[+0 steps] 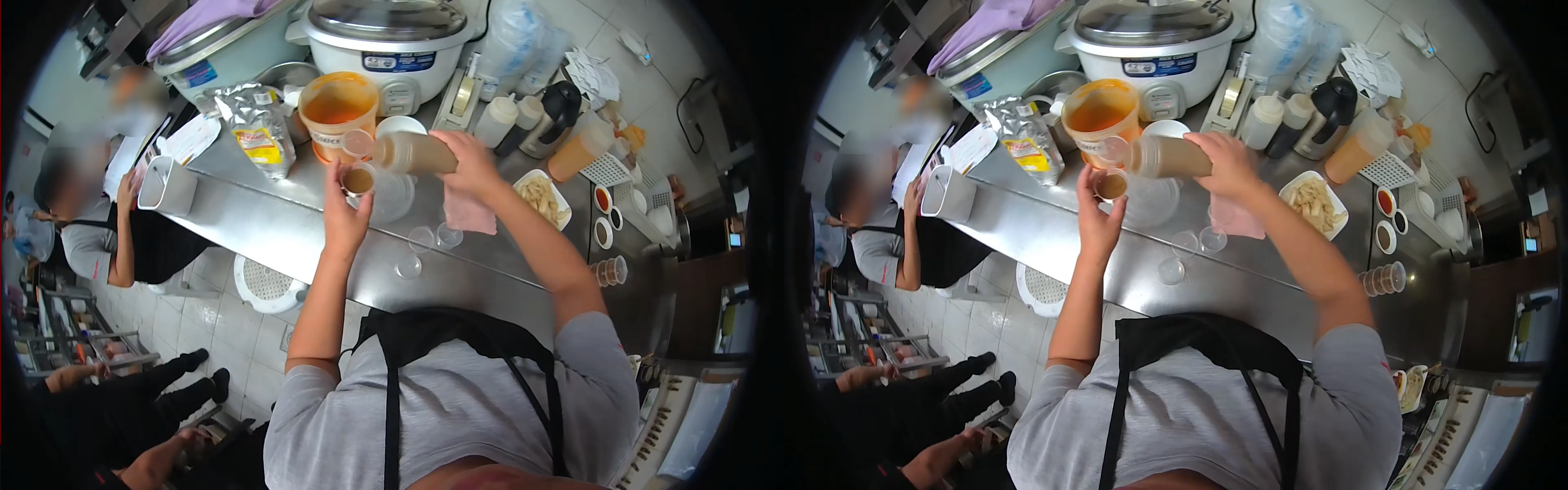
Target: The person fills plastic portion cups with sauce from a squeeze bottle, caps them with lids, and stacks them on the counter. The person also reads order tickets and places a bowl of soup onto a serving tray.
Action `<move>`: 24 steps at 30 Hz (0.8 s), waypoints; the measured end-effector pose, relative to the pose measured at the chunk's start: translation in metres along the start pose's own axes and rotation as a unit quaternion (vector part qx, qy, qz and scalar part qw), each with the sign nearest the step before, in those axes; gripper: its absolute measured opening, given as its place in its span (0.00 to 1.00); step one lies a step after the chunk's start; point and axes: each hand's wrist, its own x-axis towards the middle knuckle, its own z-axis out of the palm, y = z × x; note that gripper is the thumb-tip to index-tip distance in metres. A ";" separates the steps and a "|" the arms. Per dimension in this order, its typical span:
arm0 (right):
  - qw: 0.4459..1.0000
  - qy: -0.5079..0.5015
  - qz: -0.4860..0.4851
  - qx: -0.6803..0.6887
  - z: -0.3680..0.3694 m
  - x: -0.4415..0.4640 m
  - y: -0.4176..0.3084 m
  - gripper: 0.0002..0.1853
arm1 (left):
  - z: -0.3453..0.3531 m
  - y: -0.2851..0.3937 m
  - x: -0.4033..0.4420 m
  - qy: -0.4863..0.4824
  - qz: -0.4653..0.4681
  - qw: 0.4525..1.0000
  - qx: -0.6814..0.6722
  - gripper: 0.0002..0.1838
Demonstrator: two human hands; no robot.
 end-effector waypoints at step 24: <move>0.636 -0.226 0.429 0.601 0.026 -0.047 -0.037 0.25 | 0.034 0.038 -0.061 -0.264 -0.021 0.950 -0.164 0.41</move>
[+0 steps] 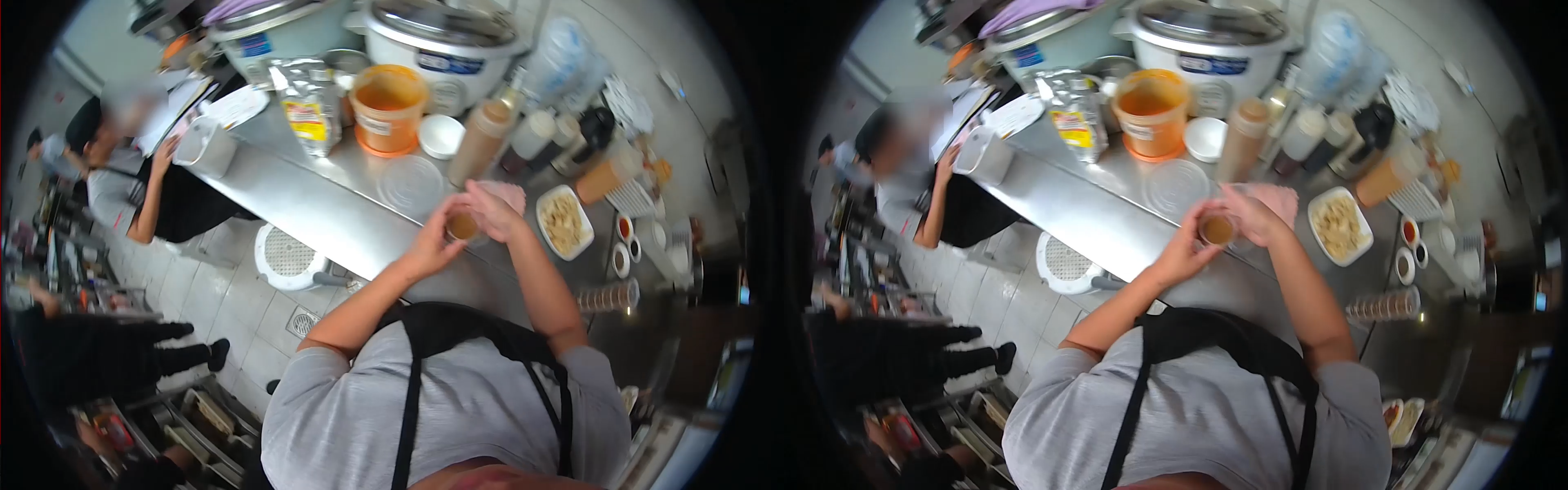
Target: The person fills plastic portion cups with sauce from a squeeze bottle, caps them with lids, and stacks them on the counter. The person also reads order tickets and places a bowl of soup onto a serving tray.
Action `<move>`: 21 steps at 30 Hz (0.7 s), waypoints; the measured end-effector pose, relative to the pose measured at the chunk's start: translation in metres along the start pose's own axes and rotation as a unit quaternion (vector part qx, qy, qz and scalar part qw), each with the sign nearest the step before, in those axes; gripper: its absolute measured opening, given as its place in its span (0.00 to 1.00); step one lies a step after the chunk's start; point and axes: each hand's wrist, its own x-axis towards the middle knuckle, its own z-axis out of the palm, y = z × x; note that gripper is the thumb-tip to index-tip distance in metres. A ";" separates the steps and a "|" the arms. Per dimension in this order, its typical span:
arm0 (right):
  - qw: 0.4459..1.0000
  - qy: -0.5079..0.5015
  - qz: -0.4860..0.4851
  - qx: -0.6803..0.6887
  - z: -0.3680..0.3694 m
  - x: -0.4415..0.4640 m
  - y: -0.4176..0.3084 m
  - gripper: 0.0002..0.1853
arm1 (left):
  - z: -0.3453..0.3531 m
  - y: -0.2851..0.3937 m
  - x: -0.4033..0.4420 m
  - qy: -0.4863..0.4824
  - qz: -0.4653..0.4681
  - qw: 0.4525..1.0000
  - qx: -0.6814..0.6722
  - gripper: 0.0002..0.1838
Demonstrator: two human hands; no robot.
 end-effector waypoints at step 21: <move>0.813 0.358 -0.259 -0.380 0.041 -0.021 0.068 0.18 | 0.004 -0.043 0.007 0.102 -0.289 0.947 -0.097 0.22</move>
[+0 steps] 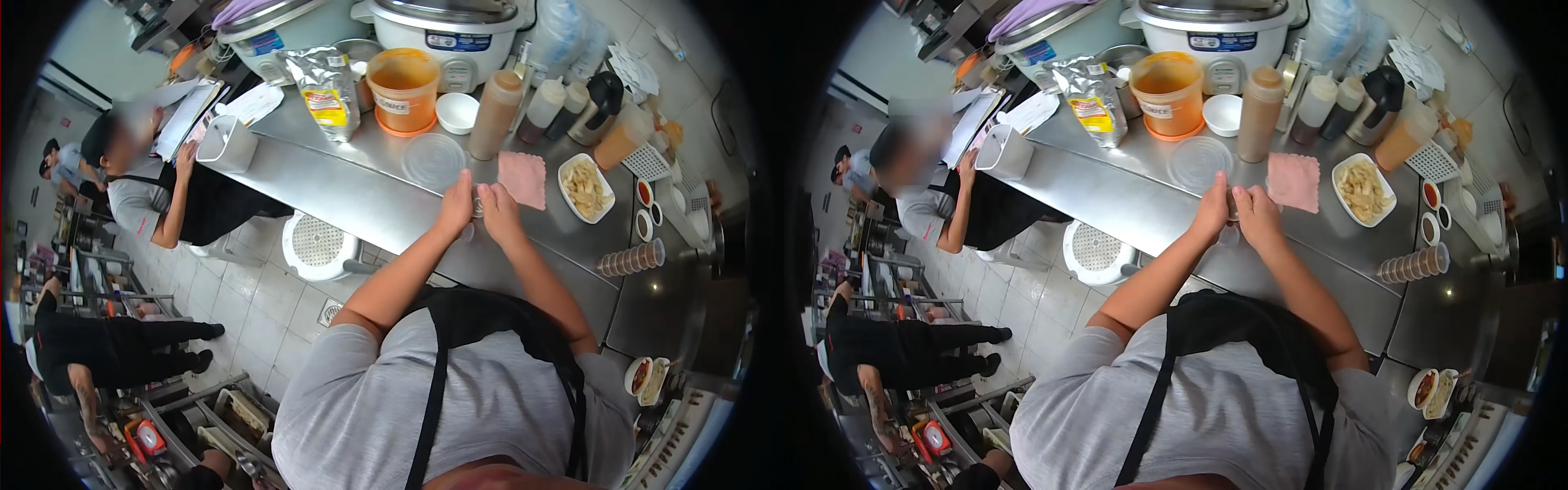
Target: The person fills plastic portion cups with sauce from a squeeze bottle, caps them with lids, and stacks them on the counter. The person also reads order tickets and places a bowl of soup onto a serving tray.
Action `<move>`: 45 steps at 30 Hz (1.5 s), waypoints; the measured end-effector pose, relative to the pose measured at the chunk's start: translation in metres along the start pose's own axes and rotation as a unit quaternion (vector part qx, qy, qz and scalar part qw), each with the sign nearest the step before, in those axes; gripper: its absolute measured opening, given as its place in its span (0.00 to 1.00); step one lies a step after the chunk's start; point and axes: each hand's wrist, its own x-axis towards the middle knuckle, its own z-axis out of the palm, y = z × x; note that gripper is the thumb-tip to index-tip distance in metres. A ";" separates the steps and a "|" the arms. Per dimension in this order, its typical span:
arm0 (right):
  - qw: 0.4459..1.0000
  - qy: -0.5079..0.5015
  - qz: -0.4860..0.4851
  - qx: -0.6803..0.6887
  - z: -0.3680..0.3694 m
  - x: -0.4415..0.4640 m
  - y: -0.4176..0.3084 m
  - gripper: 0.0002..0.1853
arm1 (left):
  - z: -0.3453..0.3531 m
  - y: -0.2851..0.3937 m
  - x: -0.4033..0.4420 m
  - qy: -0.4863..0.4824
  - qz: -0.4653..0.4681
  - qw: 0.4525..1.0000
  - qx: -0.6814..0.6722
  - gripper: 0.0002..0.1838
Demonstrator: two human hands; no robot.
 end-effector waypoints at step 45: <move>0.959 0.243 -0.029 -0.145 -0.301 -0.081 0.077 0.26 | -0.009 -0.019 -0.039 0.117 0.213 0.914 0.325 0.14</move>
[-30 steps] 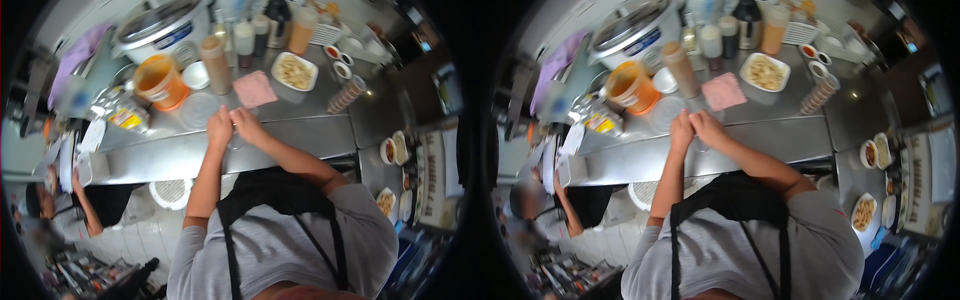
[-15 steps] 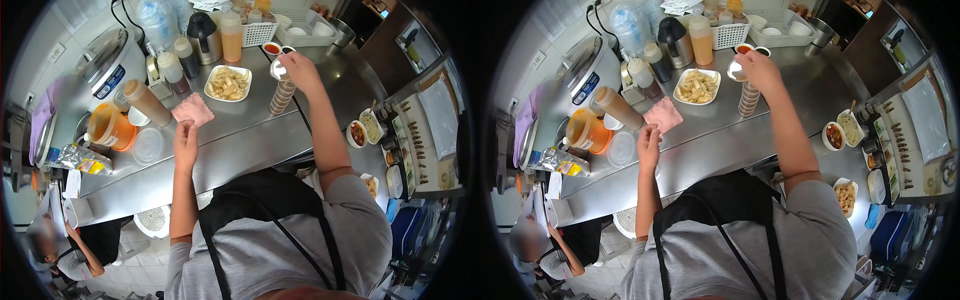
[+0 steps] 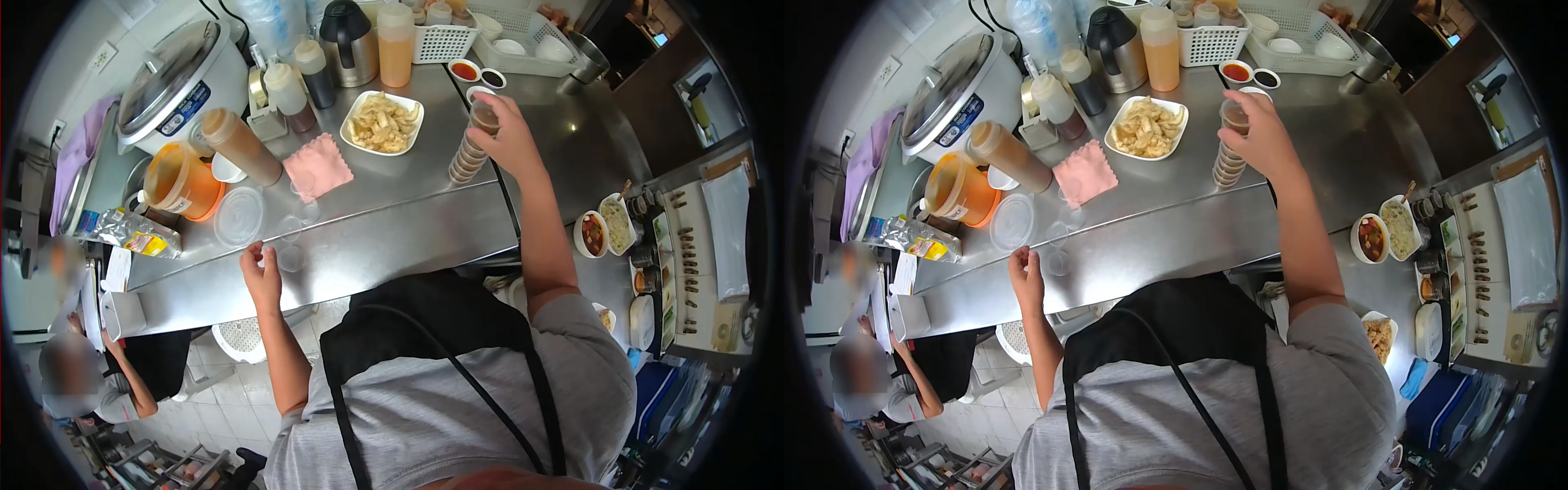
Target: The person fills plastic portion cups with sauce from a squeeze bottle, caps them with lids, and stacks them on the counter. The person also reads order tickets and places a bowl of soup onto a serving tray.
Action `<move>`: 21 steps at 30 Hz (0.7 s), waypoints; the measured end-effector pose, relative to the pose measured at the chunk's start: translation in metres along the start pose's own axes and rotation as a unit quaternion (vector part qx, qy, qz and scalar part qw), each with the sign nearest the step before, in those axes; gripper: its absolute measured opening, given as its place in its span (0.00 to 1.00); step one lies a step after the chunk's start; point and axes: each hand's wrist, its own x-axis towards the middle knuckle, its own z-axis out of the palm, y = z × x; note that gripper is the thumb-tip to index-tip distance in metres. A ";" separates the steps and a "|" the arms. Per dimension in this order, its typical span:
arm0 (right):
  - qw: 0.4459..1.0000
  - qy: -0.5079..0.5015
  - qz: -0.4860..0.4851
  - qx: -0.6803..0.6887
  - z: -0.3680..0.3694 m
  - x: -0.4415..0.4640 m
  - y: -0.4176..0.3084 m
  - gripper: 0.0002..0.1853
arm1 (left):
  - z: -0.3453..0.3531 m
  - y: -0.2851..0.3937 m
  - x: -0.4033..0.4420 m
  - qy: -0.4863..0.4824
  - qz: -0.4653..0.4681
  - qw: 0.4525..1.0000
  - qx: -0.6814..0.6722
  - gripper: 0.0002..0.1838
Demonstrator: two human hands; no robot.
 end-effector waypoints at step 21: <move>0.979 0.089 -0.158 0.090 0.077 0.013 -0.077 0.31 | -0.006 -0.016 -0.007 -0.143 -0.042 0.988 -0.030 0.26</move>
